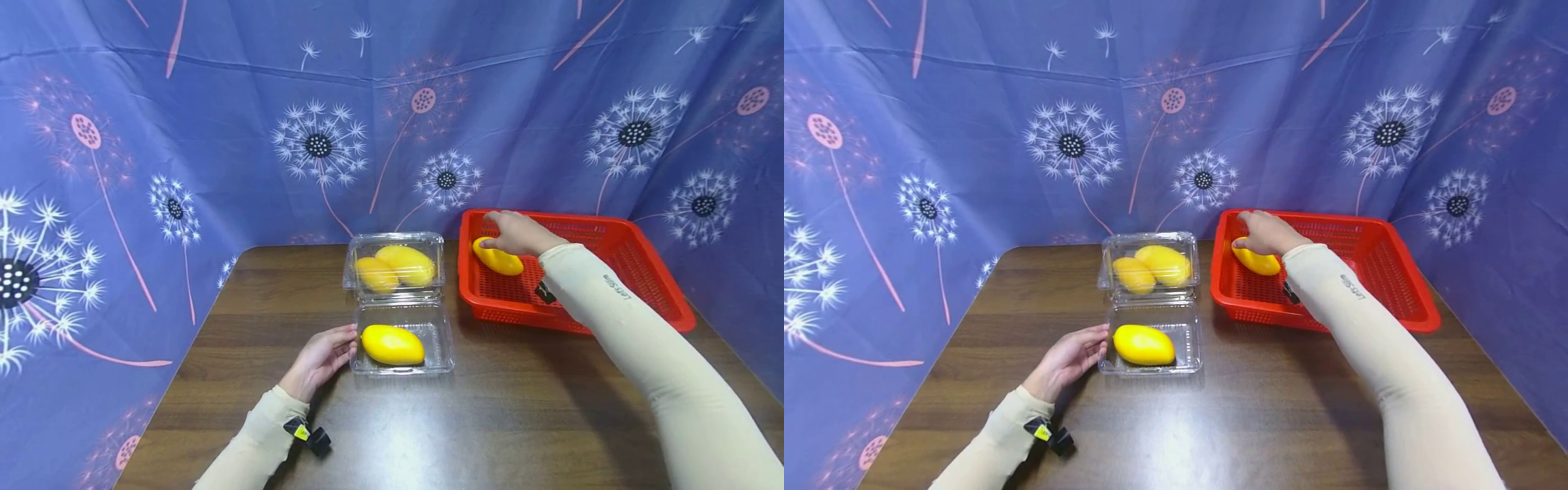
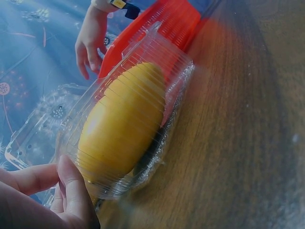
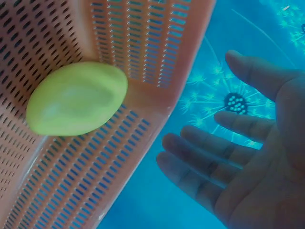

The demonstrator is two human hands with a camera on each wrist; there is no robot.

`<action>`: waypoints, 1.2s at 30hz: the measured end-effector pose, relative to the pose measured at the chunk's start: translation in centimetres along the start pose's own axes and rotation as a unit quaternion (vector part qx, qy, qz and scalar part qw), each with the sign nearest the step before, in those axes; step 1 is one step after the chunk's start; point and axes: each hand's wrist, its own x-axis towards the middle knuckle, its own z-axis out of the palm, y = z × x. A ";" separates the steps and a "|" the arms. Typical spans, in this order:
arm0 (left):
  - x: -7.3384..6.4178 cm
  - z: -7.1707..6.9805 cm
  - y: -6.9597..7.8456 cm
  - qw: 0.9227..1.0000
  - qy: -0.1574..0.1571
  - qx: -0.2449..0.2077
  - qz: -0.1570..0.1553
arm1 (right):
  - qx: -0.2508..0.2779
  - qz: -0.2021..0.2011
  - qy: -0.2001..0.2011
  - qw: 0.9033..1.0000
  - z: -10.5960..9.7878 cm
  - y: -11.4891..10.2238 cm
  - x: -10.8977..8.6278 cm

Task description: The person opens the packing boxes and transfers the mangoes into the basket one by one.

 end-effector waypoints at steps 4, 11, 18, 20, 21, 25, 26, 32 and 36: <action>0.0 0.1 -0.1 1.000 0.009 0.005 -0.002 | 0.005 -0.013 0.013 1.000 0.2 -0.7 -0.4; -0.2 0.2 -0.1 1.000 0.010 0.004 -0.005 | -0.003 -0.040 0.035 0.999 0.2 -2.1 -1.0; -0.2 0.1 0.0 1.000 0.006 0.003 -0.001 | 0.002 -0.071 0.051 0.996 0.3 -3.8 -1.4; -0.2 0.1 0.0 1.000 0.006 0.003 0.000 | 0.004 -0.076 0.053 0.996 0.3 -4.3 -1.5; -0.2 0.1 0.0 1.000 0.005 0.002 0.000 | 0.006 -0.076 0.054 0.996 0.4 -4.6 -1.7; -0.2 0.2 0.1 1.000 0.004 0.002 0.000 | 0.009 -0.088 0.057 0.994 0.5 -5.6 -2.1; -0.2 0.2 0.1 1.000 0.005 0.002 0.000 | 0.010 -0.090 0.056 0.994 0.5 -5.9 -2.1; -0.2 0.1 0.1 1.000 0.006 0.000 0.000 | 0.013 -0.092 0.046 0.995 1.0 -7.1 -2.6; -0.2 0.2 0.1 1.000 0.003 -0.003 0.001 | 0.011 -0.105 0.044 0.993 1.3 -7.8 -2.8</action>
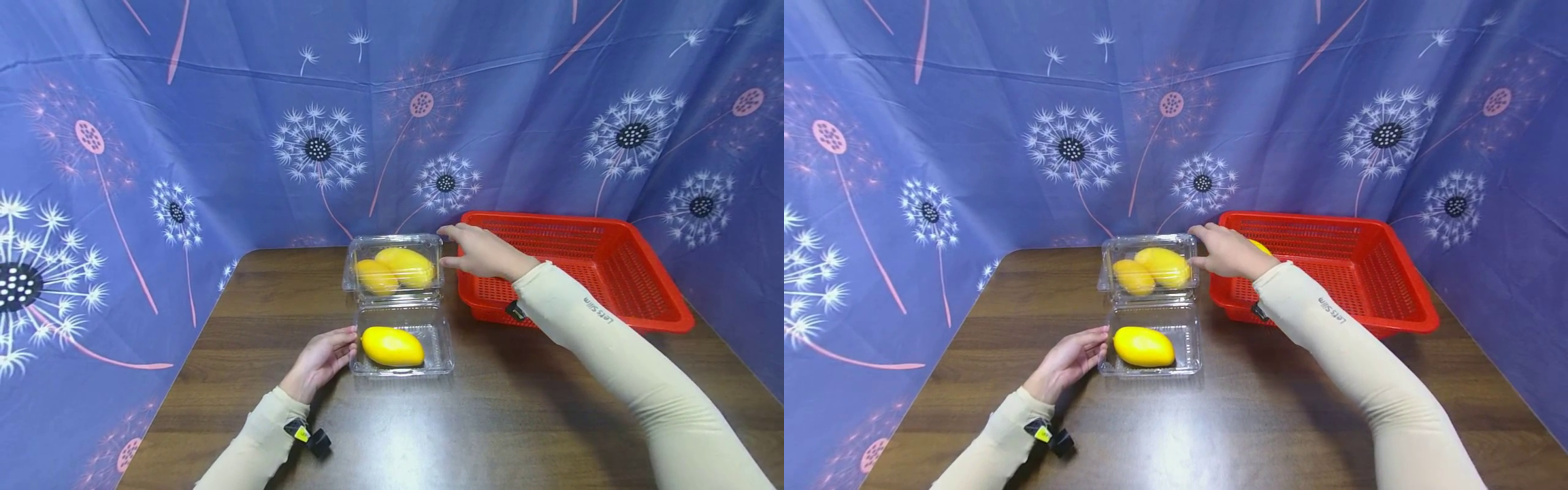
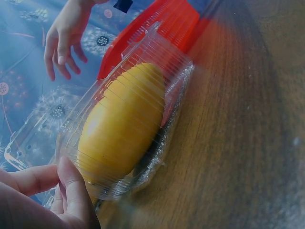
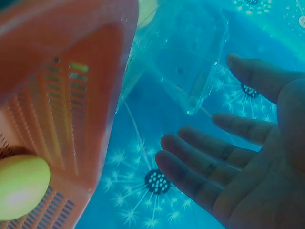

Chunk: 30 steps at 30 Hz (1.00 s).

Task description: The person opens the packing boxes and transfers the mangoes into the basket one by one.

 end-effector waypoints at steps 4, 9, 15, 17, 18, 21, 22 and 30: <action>0.0 0.0 0.0 1.000 0.000 -0.001 0.000 | -0.004 -0.017 0.001 1.000 0.6 -0.8 0.0; 0.0 0.0 -0.1 1.000 0.001 0.000 0.000 | -0.006 -0.031 0.006 0.999 1.0 -1.8 -0.3; 0.1 0.0 0.0 1.000 0.000 0.001 0.000 | 0.001 -0.051 0.018 0.999 1.8 -2.7 -0.4; 0.1 0.0 0.0 1.000 0.001 0.002 0.000 | 0.004 -0.058 0.020 0.998 2.1 -3.0 -0.4; 0.1 0.0 0.0 1.000 0.001 0.002 0.000 | 0.005 -0.058 0.019 0.998 2.3 -3.1 -0.4; 0.1 0.0 -0.1 1.000 0.002 0.001 -0.001 | 0.007 -0.065 0.019 0.998 2.8 -3.5 -0.5; 0.1 0.0 -0.1 1.000 0.003 0.000 -0.001 | 0.010 -0.066 0.018 0.998 3.0 -3.6 -0.5; 0.0 0.0 0.0 1.000 0.002 0.001 0.004 | 0.019 -0.087 0.014 0.996 4.1 -4.8 -0.6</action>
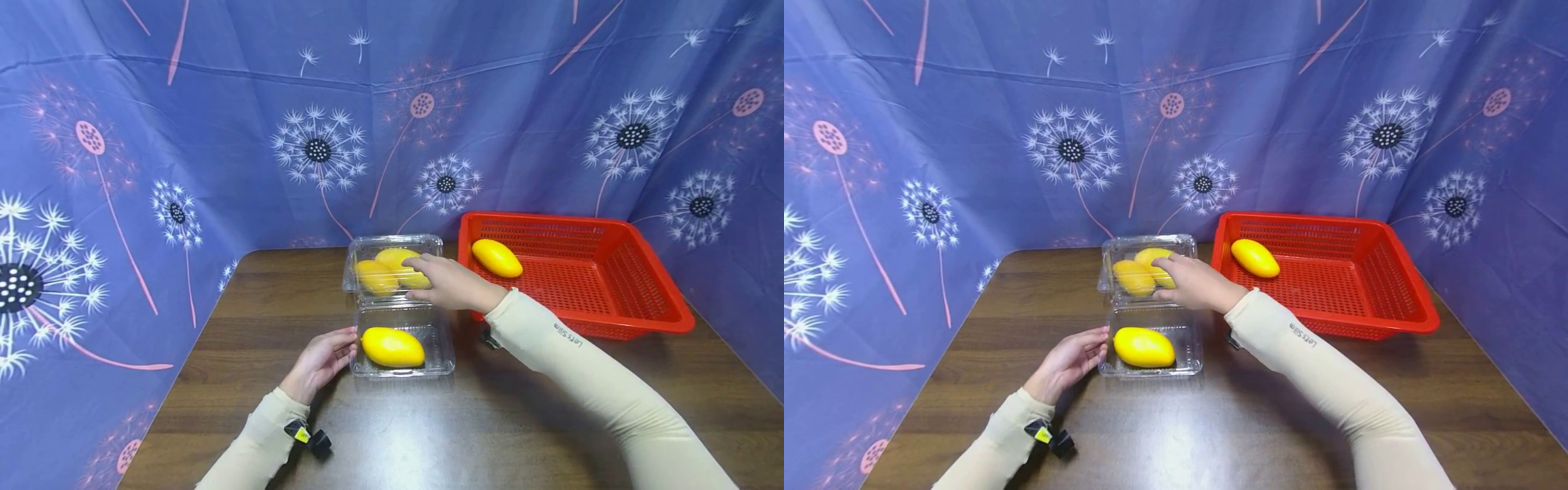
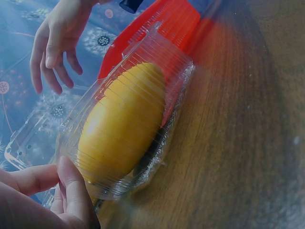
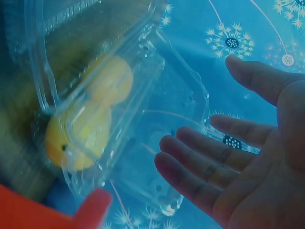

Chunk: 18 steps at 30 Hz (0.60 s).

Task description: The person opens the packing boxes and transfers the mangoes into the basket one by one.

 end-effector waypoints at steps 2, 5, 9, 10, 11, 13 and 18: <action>0.0 0.0 0.0 1.000 0.001 0.001 0.000 | 0.003 -0.003 -0.005 1.000 0.3 -0.2 0.0; 0.0 0.0 0.0 1.000 0.000 0.003 -0.002 | 0.008 -0.009 -0.010 1.000 1.0 -0.5 0.1; 0.0 0.0 0.0 1.000 0.000 0.004 -0.004 | 0.016 -0.021 -0.015 1.000 1.9 -0.7 0.2; 0.0 0.0 0.0 1.000 0.000 0.004 -0.004 | 0.019 -0.020 -0.018 0.999 2.1 -0.9 0.1; 0.0 0.0 0.0 1.000 -0.001 0.003 -0.004 | 0.021 -0.022 -0.020 0.999 2.3 -1.0 0.1; 0.0 0.0 0.0 1.000 -0.003 0.003 -0.003 | 0.023 -0.023 -0.026 0.999 2.8 -1.2 0.1; 0.1 -0.1 0.1 1.000 -0.006 0.002 -0.004 | 0.031 -0.025 -0.035 0.999 3.9 -1.6 0.1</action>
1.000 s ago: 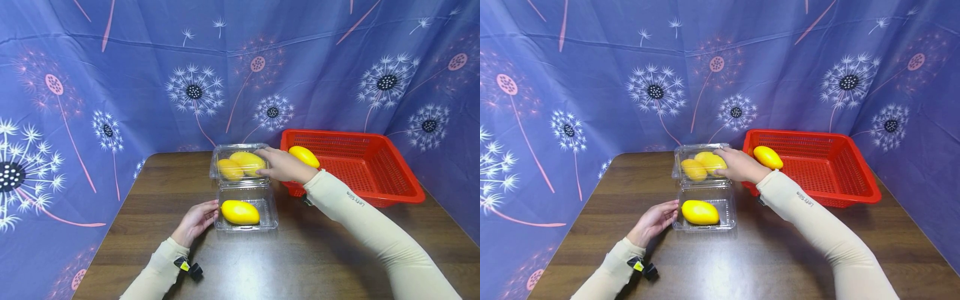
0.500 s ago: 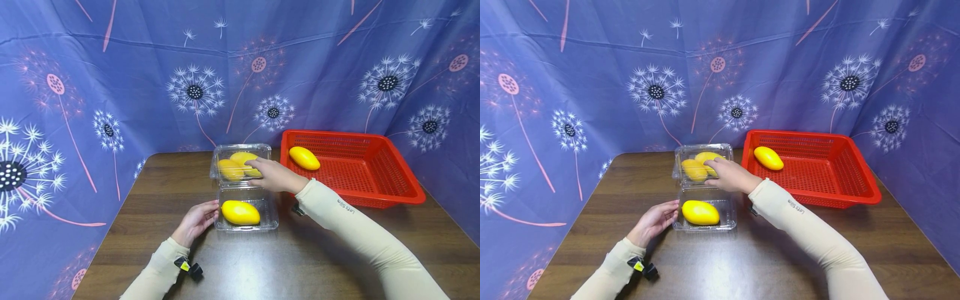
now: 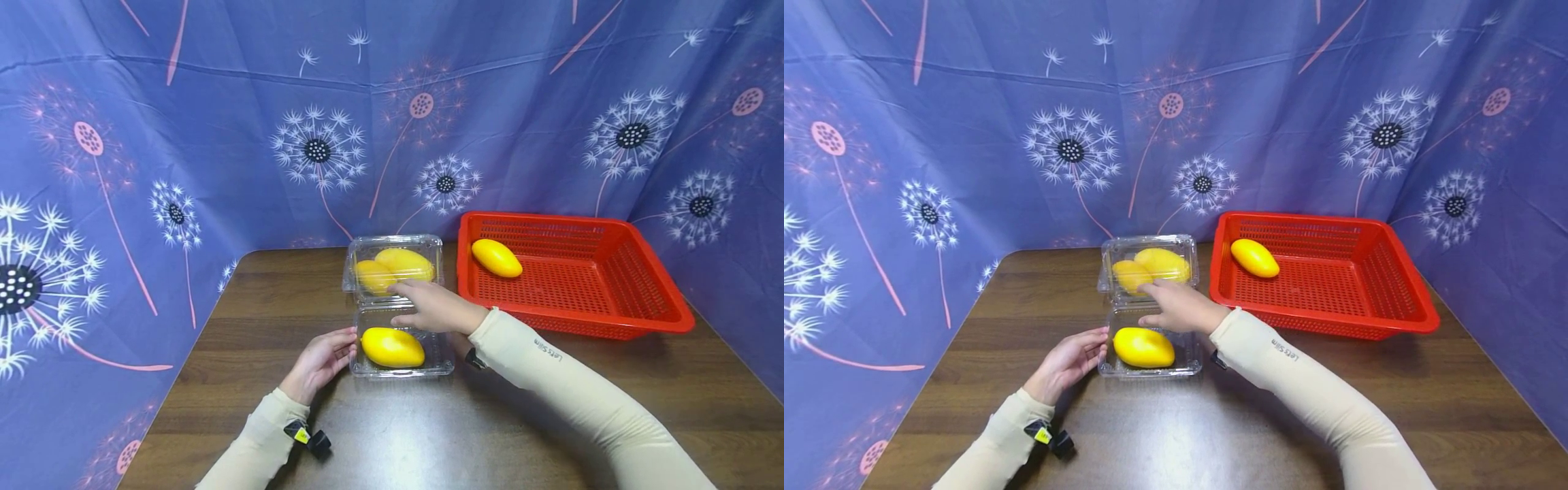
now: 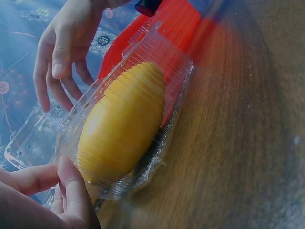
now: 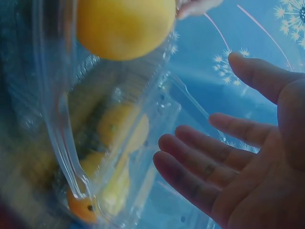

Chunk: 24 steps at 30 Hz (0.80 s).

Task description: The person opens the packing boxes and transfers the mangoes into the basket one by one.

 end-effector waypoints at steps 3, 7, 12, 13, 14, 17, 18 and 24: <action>0.0 0.0 0.0 1.000 0.000 0.001 -0.001 | -0.003 0.001 -0.008 1.000 0.6 -0.2 0.1; 0.1 0.0 0.0 1.000 -0.001 0.001 0.001 | -0.012 0.010 -0.032 0.999 1.3 -0.6 0.2; 0.0 0.0 0.0 1.000 -0.007 -0.002 -0.002 | -0.025 0.024 -0.062 0.997 2.3 -1.0 0.2; 0.0 0.0 0.0 1.000 -0.007 -0.003 -0.003 | -0.024 0.025 -0.065 0.997 2.5 -1.0 0.2; 0.0 0.0 0.0 1.000 -0.008 -0.003 -0.004 | -0.023 0.027 -0.067 0.997 2.7 -1.1 0.2; 0.0 0.0 0.0 1.000 -0.007 -0.003 -0.005 | -0.022 0.026 -0.069 0.997 3.2 -1.1 0.2; 0.0 0.0 0.0 1.000 -0.007 -0.002 -0.004 | -0.021 0.025 -0.069 0.997 3.4 -1.1 0.2; 0.1 0.0 0.0 1.000 -0.008 0.004 -0.002 | -0.025 0.003 -0.060 0.998 4.3 -0.8 0.1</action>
